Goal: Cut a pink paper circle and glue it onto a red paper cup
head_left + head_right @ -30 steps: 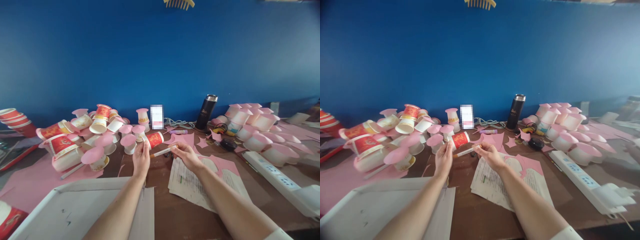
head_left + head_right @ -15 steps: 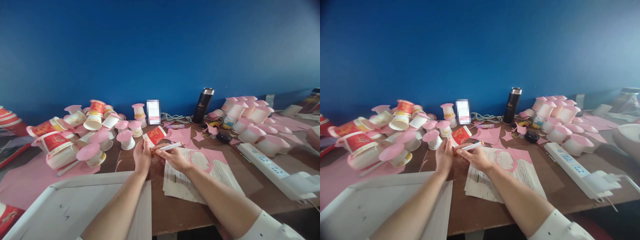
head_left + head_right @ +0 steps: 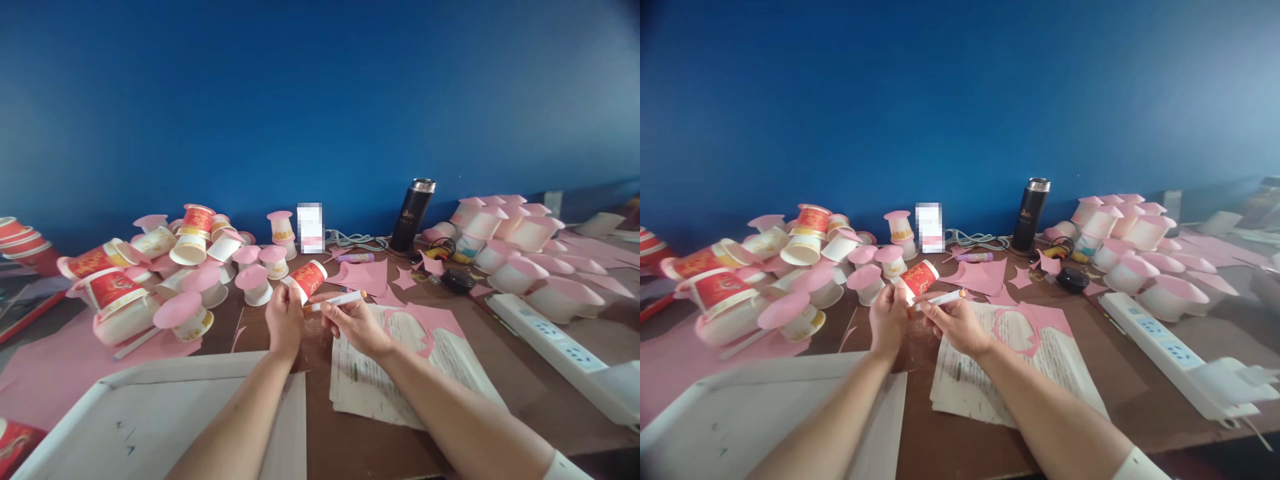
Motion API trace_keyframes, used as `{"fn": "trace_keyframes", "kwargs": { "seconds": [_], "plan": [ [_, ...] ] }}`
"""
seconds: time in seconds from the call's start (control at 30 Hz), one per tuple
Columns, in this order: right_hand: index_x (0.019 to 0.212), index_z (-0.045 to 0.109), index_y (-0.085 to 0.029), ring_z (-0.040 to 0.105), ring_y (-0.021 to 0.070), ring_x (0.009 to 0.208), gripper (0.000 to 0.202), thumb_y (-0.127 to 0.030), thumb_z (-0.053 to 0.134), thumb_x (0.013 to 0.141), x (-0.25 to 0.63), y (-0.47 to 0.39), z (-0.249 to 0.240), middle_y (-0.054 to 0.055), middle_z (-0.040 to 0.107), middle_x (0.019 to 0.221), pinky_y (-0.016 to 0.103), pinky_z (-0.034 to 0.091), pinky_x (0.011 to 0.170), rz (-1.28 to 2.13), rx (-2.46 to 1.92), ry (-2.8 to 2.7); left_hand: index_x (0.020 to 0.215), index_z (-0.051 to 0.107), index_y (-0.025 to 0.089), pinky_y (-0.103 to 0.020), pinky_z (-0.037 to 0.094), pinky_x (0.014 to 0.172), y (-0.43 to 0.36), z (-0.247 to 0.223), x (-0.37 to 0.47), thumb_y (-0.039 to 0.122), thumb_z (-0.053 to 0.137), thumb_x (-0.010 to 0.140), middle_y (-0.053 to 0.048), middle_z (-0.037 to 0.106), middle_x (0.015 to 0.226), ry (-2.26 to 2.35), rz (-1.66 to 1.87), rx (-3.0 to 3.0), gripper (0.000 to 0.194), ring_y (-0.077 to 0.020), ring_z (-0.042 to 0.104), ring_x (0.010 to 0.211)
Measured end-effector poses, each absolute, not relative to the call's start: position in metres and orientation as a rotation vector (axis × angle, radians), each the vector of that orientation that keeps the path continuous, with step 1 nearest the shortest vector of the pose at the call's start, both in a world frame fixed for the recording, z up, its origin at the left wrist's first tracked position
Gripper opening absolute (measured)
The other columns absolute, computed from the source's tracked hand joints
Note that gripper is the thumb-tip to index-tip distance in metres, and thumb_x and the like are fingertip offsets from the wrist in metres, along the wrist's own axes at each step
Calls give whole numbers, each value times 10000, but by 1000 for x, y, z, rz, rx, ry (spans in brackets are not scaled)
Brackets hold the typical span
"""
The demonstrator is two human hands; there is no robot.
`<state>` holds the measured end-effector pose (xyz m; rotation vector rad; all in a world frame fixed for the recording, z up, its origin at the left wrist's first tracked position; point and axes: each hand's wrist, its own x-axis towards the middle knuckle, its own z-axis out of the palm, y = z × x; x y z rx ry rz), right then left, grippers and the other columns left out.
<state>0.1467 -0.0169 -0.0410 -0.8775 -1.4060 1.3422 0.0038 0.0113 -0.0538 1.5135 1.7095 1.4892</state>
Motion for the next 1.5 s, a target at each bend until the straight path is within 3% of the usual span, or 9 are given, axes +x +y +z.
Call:
{"fn": "trace_keyframes", "kwargs": {
  "seconds": [0.33,0.83,1.07,1.5],
  "plan": [
    [1066,689,-152,442,49,446,413,-485,583,845,143,-15,-48,-17,553,609,190,346,425,1386,-827,-1428,634,448,206,-240,349,561,8,-51,9,362,419,893,29,505,572,1671,1521,1540,304,-118,453,561],
    [937,740,-143,438,45,401,406,-506,603,817,142,-17,-42,-15,570,545,175,360,380,1281,-910,-1324,569,385,198,-232,321,542,4,-40,13,357,444,886,40,454,525,1673,1551,1650,359,-97,403,517],
    [702,707,-132,419,44,377,409,-509,598,819,142,-19,-37,-14,553,506,190,306,373,1236,-980,-1260,579,408,195,-234,324,547,6,-39,16,332,466,872,43,477,530,1634,1575,1634,328,-96,404,517],
    [694,706,-139,386,50,380,412,-527,612,795,137,-18,-41,-14,541,493,210,264,371,1158,-1063,-1252,584,434,201,-245,321,557,11,-43,14,332,464,865,29,511,543,1720,1551,1612,312,-116,444,531]
  ]
}}
